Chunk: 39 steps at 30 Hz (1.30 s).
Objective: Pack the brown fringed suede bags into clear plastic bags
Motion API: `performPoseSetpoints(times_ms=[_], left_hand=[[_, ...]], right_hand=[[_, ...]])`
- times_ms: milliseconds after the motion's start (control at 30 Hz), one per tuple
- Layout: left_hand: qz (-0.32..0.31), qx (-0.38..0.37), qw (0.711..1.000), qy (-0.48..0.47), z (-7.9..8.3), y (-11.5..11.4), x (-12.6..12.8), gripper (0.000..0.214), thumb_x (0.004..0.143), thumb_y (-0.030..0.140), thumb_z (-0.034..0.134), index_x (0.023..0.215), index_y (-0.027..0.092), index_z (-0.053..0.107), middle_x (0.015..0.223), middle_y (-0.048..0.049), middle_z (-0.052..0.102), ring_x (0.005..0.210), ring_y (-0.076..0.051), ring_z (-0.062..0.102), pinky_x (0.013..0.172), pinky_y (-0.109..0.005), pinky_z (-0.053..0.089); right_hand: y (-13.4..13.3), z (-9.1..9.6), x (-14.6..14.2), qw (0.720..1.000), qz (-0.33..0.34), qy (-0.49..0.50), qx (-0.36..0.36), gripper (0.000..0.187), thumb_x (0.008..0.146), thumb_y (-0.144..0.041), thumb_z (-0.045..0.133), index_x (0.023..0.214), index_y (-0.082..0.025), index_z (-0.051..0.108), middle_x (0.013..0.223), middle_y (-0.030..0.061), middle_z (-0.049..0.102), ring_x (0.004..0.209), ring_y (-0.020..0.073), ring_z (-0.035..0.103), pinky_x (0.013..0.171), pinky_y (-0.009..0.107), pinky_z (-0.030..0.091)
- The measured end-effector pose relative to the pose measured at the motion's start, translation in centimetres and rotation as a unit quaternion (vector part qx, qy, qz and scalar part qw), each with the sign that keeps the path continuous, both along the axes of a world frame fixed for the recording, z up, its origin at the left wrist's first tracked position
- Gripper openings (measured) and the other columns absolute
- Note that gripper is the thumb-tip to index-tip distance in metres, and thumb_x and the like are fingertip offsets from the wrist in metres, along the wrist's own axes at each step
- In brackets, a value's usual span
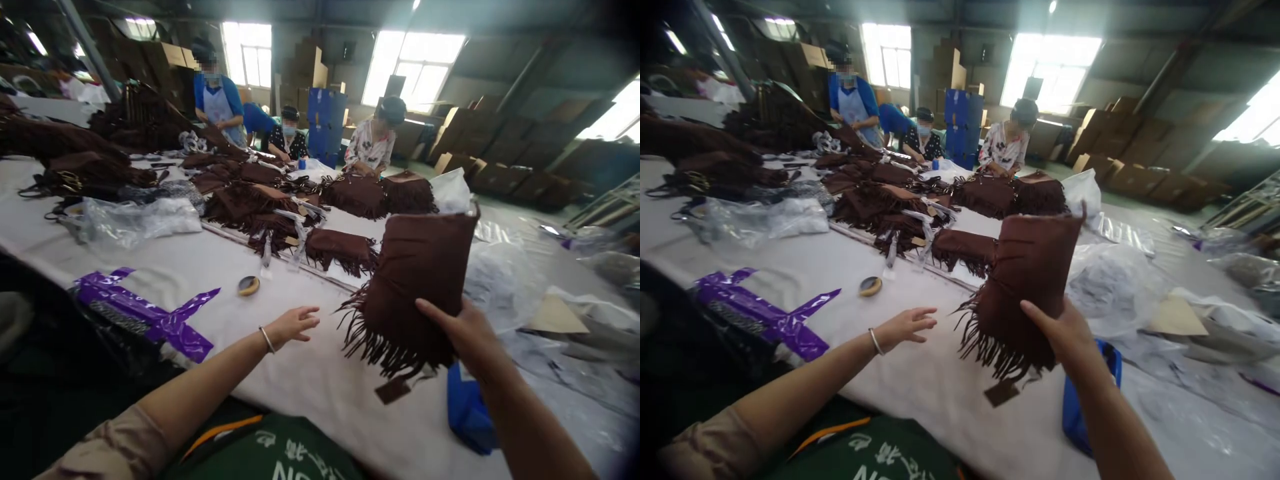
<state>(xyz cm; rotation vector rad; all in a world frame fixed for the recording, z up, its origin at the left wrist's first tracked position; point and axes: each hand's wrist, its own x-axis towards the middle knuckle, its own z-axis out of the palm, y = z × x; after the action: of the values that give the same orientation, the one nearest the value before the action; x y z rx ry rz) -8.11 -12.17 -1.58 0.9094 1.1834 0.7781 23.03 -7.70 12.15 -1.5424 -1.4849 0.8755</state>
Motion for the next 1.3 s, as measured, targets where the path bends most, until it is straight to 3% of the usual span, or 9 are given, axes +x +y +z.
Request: performPoseSetpoints(times_ms=[100, 167, 233, 433, 567, 767, 900, 1100, 1300], left_hand=[[0.021, -0.028, 0.999, -0.009, -1.0, -0.4, -2.1, 0.062, 0.072, 0.042, 0.071, 0.124, 0.014, 0.052, 0.119, -0.0145, 0.059, 0.117, -0.026, 0.050, 0.083, -0.034, 0.051], [0.035, -0.044, 0.998, -0.019, -1.7, -0.9, -3.3, 0.057, 0.071, 0.041, 0.071, 0.119, 0.013, 0.055, 0.115, -0.0140, 0.061, 0.115, -0.026, 0.053, 0.086, -0.035, 0.051], [0.058, -0.057, 0.996, -0.036, -2.7, -1.5, -4.4, 0.054, 0.071, 0.040, 0.072, 0.115, 0.013, 0.058, 0.112, -0.0142, 0.063, 0.111, -0.026, 0.055, 0.086, -0.036, 0.051], [0.299, -0.016, 0.953, -0.056, -6.0, -3.1, -8.6, 0.037, 0.070, 0.026, 0.069, 0.104, 0.011, 0.062, 0.102, -0.0128, 0.067, 0.094, -0.022, 0.064, 0.087, -0.037, 0.052], [0.400, 0.107, 0.908, 0.069, -5.7, -3.7, -9.8, 0.028, 0.078, 0.022, 0.058, 0.103, 0.012, 0.063, 0.105, -0.0104, 0.067, 0.102, -0.022, 0.061, 0.097, -0.040, 0.046], [0.124, 0.396, 0.856, 0.309, -2.3, -0.9, -3.1, 0.031, 0.091, 0.024, 0.043, 0.117, 0.021, 0.059, 0.126, -0.0061, 0.057, 0.122, -0.020, 0.049, 0.110, -0.039, 0.032], [-0.054, 0.463, 0.784, 0.409, -3.6, 2.2, 1.8, 0.046, 0.093, 0.024, 0.041, 0.138, 0.020, 0.039, 0.147, -0.0073, 0.034, 0.138, -0.022, 0.024, 0.116, -0.046, 0.015], [-0.113, 0.399, 0.753, 0.512, -8.1, 4.2, 2.5, 0.054, 0.093, 0.039, 0.042, 0.143, 0.022, 0.030, 0.150, -0.0071, 0.026, 0.140, -0.022, 0.018, 0.116, -0.046, 0.014], [-0.121, 0.403, 0.744, 0.519, -8.3, 4.2, 2.6, 0.053, 0.094, 0.040, 0.040, 0.142, 0.021, 0.032, 0.150, -0.0070, 0.026, 0.140, -0.022, 0.017, 0.116, -0.045, 0.012]], right_hand=[[2.1, 4.3, -1.0, 0.956, 0.002, -0.280, 0.086, 0.062, 0.068, -0.049, 0.071, 0.121, -0.020, 0.057, 0.087, 0.0089, 0.069, 0.081, 0.0274, 0.065, 0.072, 0.038, 0.049], [2.6, 4.0, -2.9, 0.913, 0.019, -0.384, 0.139, 0.063, 0.075, -0.044, 0.067, 0.130, -0.021, 0.049, 0.089, 0.0087, 0.069, 0.079, 0.0273, 0.065, 0.071, 0.038, 0.048], [1.9, 0.5, -5.5, 0.887, 0.063, -0.419, 0.182, 0.059, 0.082, -0.031, 0.059, 0.137, -0.024, 0.040, 0.105, 0.0094, 0.066, 0.089, 0.0273, 0.064, 0.079, 0.039, 0.048], [-6.2, -18.3, -11.3, 0.859, 0.177, -0.452, 0.163, 0.059, 0.083, -0.014, 0.050, 0.139, -0.020, 0.036, 0.145, 0.0108, 0.036, 0.135, 0.0335, 0.027, 0.105, 0.051, 0.033], [-9.6, -21.3, -10.4, 0.883, 0.211, -0.401, 0.122, 0.056, 0.090, -0.035, 0.047, 0.141, -0.020, 0.031, 0.151, 0.0095, 0.024, 0.140, 0.0308, 0.014, 0.108, 0.054, 0.028], [-5.4, -15.7, -11.0, 0.914, 0.210, -0.311, 0.153, 0.052, 0.094, -0.033, 0.039, 0.143, -0.021, 0.027, 0.148, 0.0083, 0.029, 0.140, 0.0230, 0.018, 0.110, 0.046, 0.031], [-2.8, -16.1, -12.5, 0.909, 0.162, -0.337, 0.185, 0.054, 0.093, -0.027, 0.039, 0.144, -0.020, 0.023, 0.151, 0.0080, 0.024, 0.141, 0.0226, 0.013, 0.113, 0.048, 0.021], [-6.9, -20.3, -6.8, 0.944, 0.180, -0.237, 0.142, 0.052, 0.089, -0.007, 0.029, 0.139, -0.023, 0.036, 0.144, 0.0082, 0.037, 0.135, 0.0215, 0.030, 0.110, 0.049, 0.029], [-11.3, -20.4, -3.0, 0.982, 0.062, -0.109, 0.143, 0.039, 0.089, -0.020, 0.047, 0.128, -0.023, 0.048, 0.117, 0.0095, 0.057, 0.109, 0.0209, 0.053, 0.094, 0.043, 0.046]])
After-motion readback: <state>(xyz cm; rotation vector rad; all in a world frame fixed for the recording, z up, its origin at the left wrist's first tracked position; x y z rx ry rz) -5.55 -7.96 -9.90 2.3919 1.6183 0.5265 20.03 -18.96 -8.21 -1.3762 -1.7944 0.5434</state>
